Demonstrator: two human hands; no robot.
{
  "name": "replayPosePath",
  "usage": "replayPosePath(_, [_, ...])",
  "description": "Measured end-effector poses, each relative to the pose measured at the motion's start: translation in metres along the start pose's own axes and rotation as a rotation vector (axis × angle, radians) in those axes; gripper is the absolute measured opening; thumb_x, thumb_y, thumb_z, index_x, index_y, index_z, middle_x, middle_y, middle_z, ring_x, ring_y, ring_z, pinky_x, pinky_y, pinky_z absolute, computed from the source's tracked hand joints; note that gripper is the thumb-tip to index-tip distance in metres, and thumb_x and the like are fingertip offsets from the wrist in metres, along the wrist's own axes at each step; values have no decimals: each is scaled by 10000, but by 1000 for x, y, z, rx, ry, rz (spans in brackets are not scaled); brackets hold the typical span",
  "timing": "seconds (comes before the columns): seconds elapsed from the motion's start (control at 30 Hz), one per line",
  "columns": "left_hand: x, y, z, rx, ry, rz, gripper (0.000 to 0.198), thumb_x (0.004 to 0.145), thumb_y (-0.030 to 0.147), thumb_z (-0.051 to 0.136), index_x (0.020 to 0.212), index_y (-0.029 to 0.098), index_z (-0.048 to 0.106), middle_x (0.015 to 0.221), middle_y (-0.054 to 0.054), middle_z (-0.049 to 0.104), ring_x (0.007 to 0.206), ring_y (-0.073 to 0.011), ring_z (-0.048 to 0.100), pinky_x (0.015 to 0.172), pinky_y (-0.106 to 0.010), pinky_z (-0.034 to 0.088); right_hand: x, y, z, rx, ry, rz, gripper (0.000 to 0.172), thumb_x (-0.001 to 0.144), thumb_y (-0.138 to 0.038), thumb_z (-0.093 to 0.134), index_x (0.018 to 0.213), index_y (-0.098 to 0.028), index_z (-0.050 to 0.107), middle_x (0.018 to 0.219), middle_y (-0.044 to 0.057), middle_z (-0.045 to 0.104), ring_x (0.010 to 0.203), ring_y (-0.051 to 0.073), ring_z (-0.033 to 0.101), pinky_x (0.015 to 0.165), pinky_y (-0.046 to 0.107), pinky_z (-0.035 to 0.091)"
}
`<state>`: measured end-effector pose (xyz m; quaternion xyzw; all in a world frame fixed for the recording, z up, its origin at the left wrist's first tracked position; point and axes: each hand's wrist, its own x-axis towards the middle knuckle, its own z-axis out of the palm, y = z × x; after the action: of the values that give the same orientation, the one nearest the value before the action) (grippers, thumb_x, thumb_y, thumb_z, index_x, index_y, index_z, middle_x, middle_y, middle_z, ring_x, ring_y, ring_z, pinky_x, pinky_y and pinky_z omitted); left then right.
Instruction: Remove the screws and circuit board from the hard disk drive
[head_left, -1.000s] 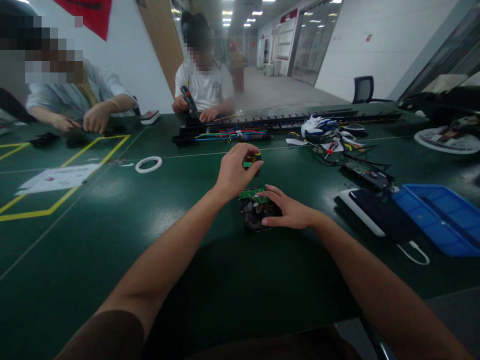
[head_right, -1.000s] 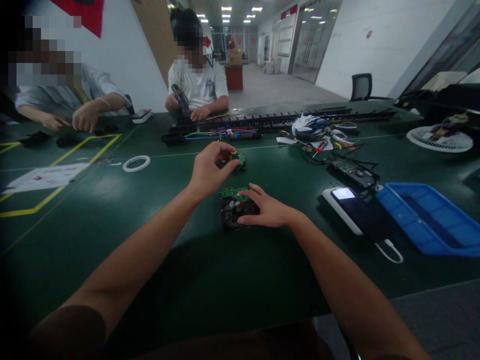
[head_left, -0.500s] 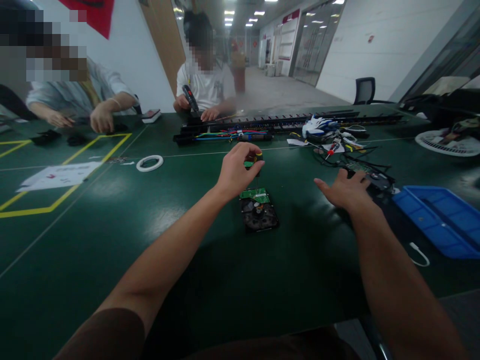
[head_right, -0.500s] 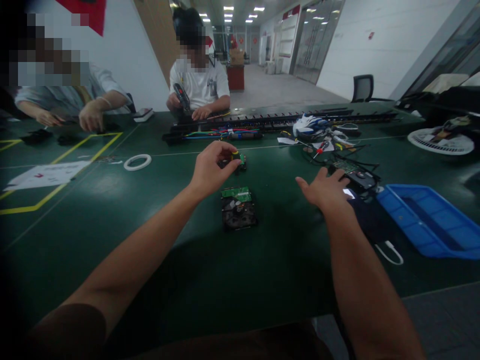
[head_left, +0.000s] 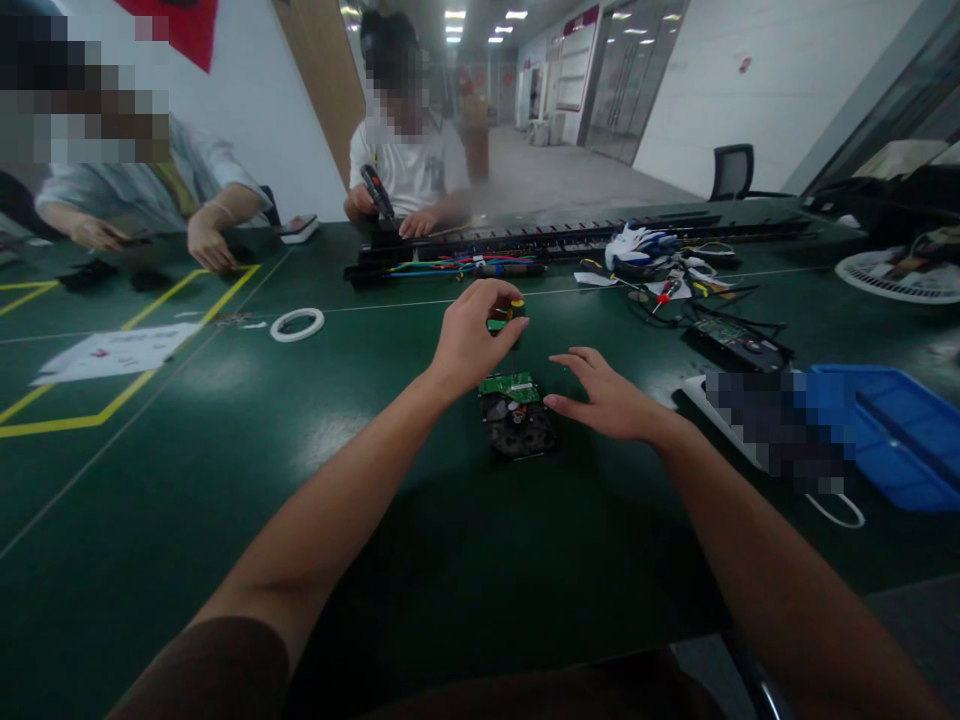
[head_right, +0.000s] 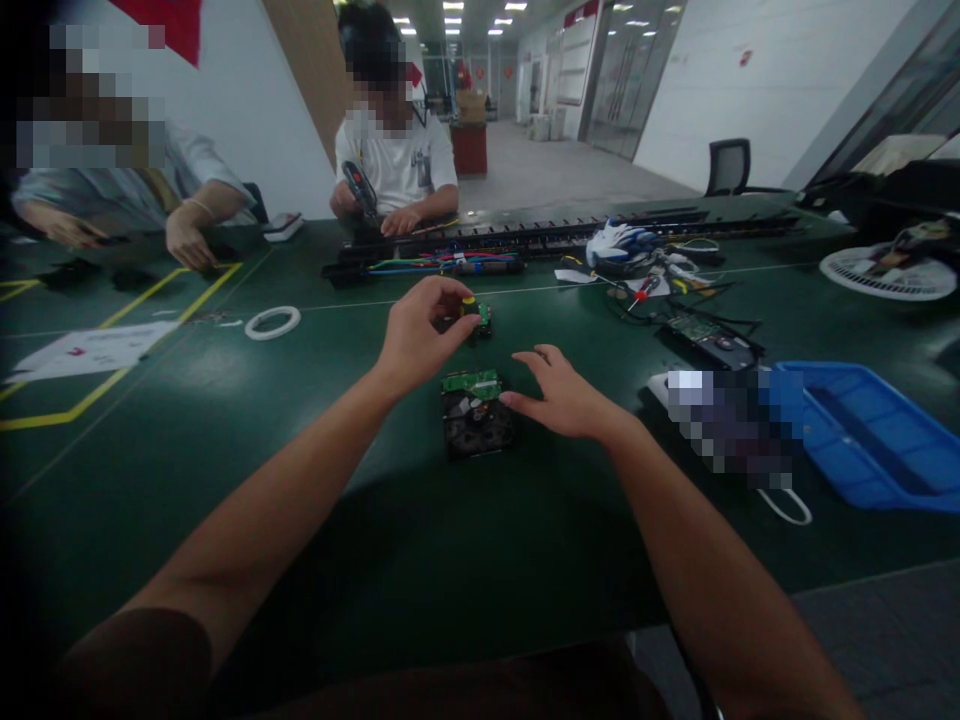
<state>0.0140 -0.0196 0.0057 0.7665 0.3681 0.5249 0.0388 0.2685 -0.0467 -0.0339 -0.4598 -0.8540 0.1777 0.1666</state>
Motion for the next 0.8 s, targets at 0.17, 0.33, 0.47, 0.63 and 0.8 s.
replayPosePath(0.17, [0, 0, 0, 0, -19, -22, 247, 886, 122, 716, 1101, 218, 639, 1087, -35, 678, 921, -158, 672, 837, -306, 601, -3, -4, -10, 124, -191, 19, 904, 843, -762, 696, 1583, -296, 467, 1345, 155, 533, 1067, 306, 657, 915, 492, 595])
replayPosePath(0.33, [0, 1, -2, -8, -25, 0, 237, 911, 118, 693, 1126, 219, 681, 1116, -42, 684, 941, -163, 677, 872, -327, 595, -1, -9, -6, 113, -325, -89, 984, 785, -760, 762, 1598, -290, 469, 1076, 91, 642, 879, 261, 638, 859, 476, 552])
replayPosePath(0.47, [0, 3, -4, 9, -36, -2, 228, 913, 124, 700, 1114, 228, 719, 1126, -48, 679, 942, -177, 677, 893, -355, 587, 1, -11, -1, 92, -331, -133, 1026, 765, -769, 772, 1598, -245, 482, 1031, 91, 666, 878, 267, 632, 834, 446, 528])
replayPosePath(0.63, [1, 1, -6, 57, -34, -19, 256, 908, 146, 723, 1141, 251, 738, 1102, -49, 669, 970, -201, 666, 889, -377, 586, 1, -13, 1, 61, -334, -131, 1098, 741, -788, 776, 1622, -223, 443, 993, 80, 684, 866, 267, 635, 828, 431, 512])
replayPosePath(0.8, [3, 0, -7, 33, -75, 15, 296, 925, 96, 670, 1170, 247, 738, 1116, -43, 697, 973, -184, 674, 899, -359, 580, 2, -13, 3, 60, -339, -132, 1124, 719, -799, 784, 1608, -191, 462, 1012, 94, 701, 869, 277, 646, 814, 426, 510])
